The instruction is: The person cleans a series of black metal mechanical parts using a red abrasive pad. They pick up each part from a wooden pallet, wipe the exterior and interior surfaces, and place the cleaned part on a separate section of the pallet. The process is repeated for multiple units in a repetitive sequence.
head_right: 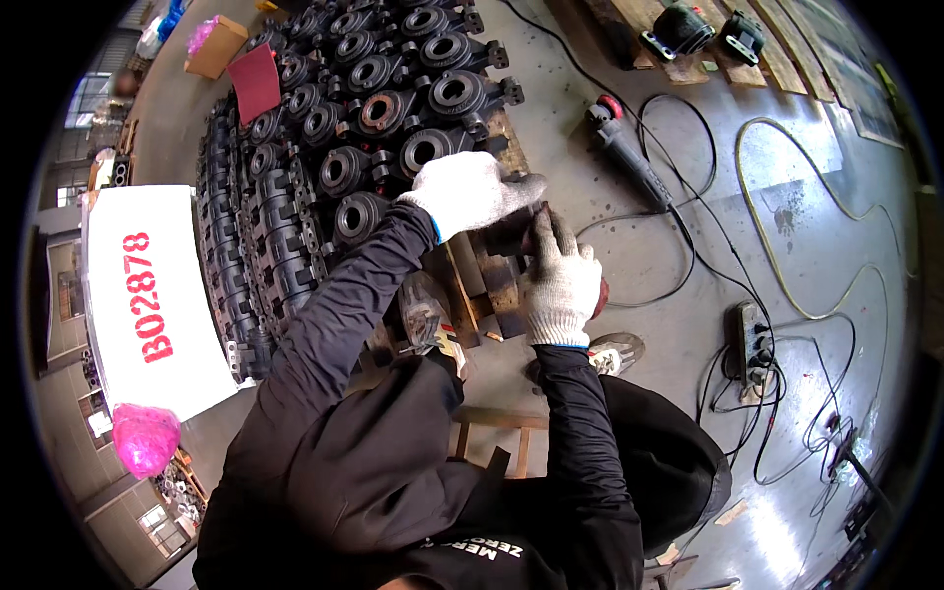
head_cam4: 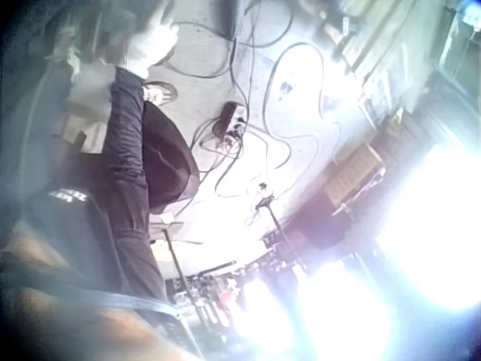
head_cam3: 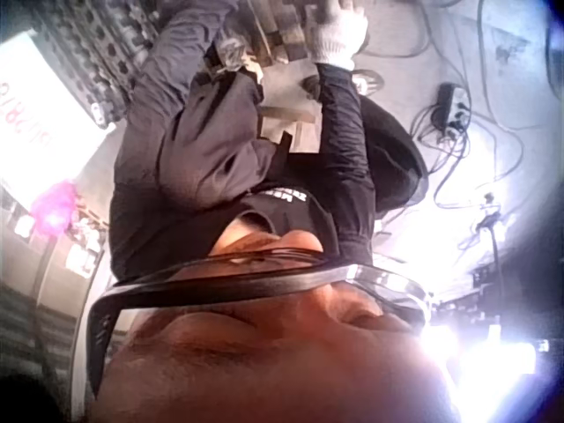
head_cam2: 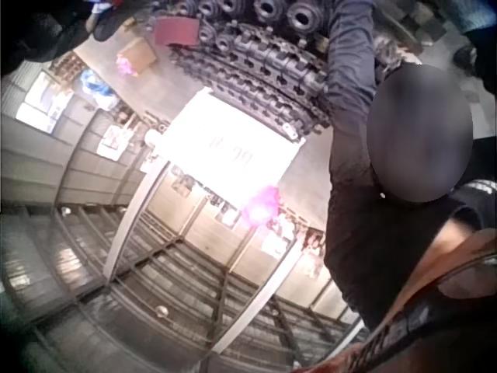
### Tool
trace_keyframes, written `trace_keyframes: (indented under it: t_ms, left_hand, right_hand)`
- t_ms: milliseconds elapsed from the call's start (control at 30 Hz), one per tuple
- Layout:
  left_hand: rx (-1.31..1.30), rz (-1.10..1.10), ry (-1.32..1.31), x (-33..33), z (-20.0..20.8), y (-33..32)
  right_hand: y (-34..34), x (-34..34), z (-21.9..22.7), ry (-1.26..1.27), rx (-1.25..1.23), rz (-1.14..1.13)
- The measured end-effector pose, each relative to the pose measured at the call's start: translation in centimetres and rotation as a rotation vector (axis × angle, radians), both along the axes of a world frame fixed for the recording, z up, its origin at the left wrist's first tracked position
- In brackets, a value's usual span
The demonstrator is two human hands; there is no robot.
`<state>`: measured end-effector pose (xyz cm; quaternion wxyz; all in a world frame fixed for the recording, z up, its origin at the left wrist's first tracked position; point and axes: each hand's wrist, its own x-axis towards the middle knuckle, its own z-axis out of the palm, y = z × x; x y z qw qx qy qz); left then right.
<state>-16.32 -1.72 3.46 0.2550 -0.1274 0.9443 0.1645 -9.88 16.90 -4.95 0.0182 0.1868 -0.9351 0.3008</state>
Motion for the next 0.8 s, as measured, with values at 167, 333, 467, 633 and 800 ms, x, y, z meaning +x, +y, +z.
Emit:
trace_keyframes:
  t_ms: [167, 333, 467, 633, 800]
  left_hand:
    - [-0.011, -0.058, 0.054, -0.2, -0.3, -0.7]
    - [-0.063, -0.028, 0.066, 0.5, -0.6, -0.7]
    - [0.002, -0.048, 0.087, -0.2, -1.2, -0.9]
    - [-0.027, -0.099, 0.030, -1.1, 0.1, -0.1]
    - [0.020, -0.094, -0.093, -2.6, 1.3, -0.6]
  right_hand:
    - [4.6, 1.5, -2.5, -0.242, 0.043, -0.049]
    - [-0.4, -1.6, 1.7, 0.105, -0.191, -0.009]
    - [-1.7, -3.8, 0.9, 0.112, 0.077, 0.091]
    - [0.0, -1.7, 0.7, 0.074, 0.161, 0.110]
    - [4.0, 2.0, 0.3, -0.100, 0.134, 0.096]
